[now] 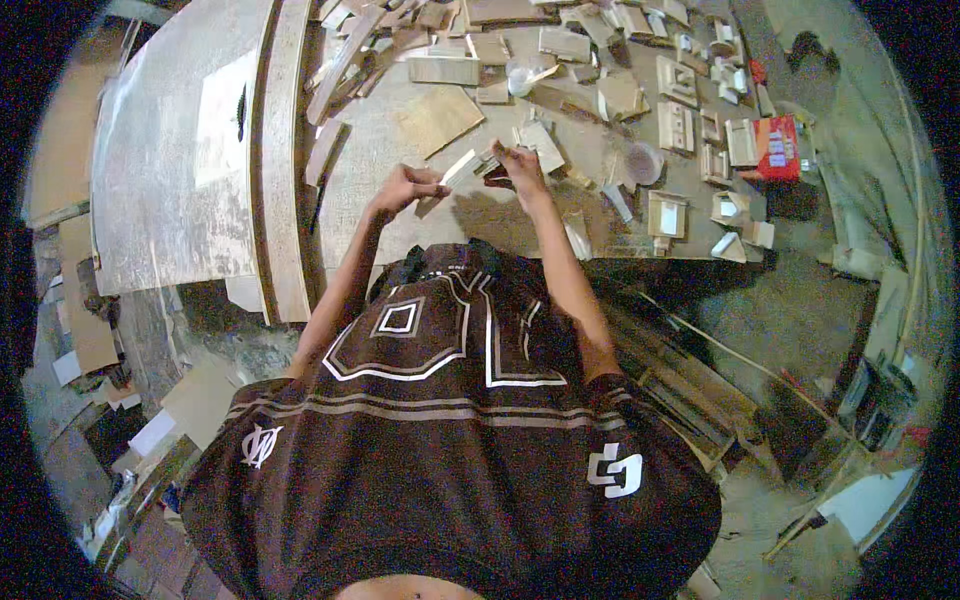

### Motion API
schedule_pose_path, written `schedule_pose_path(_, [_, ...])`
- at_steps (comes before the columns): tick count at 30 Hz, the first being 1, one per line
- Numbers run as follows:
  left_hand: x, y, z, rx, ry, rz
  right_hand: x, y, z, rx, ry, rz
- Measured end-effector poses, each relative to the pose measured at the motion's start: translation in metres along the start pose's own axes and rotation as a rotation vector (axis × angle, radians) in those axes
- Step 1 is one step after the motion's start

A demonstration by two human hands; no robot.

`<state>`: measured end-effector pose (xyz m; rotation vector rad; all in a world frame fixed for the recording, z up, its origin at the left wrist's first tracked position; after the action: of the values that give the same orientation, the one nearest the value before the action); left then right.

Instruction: Inspecting, sorting, and cleaning small wood scraps on a workbench.

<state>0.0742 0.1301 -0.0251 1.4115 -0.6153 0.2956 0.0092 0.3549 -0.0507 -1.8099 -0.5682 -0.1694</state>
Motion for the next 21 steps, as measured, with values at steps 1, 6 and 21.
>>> schedule_pose_path(1, [0.001, 0.001, -0.004, -0.002, 0.001, 0.002, 0.000, -0.001, 0.002, -0.010, 0.002, -0.006])
schedule_pose_path(6, [0.004, 0.004, -0.019, 0.030, 0.059, 0.020, 0.001, -0.015, 0.010, 0.029, -0.052, -0.031])
schedule_pose_path(21, [-0.004, -0.002, -0.030, 0.064, 0.034, 0.077, -0.002, -0.010, 0.024, 0.048, -0.266, -0.073])
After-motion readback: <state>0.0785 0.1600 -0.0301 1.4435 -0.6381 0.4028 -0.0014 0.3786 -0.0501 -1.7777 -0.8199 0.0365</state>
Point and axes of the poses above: each hand's wrist, its own x-axis away from the middle knuckle, its own z-axis out of the back of the hand, y = z × x, the point moved 6 cm from there along -x, towards the middle knuckle, and after that the axes turned 5 degrees about z, right-handed, at the moved point
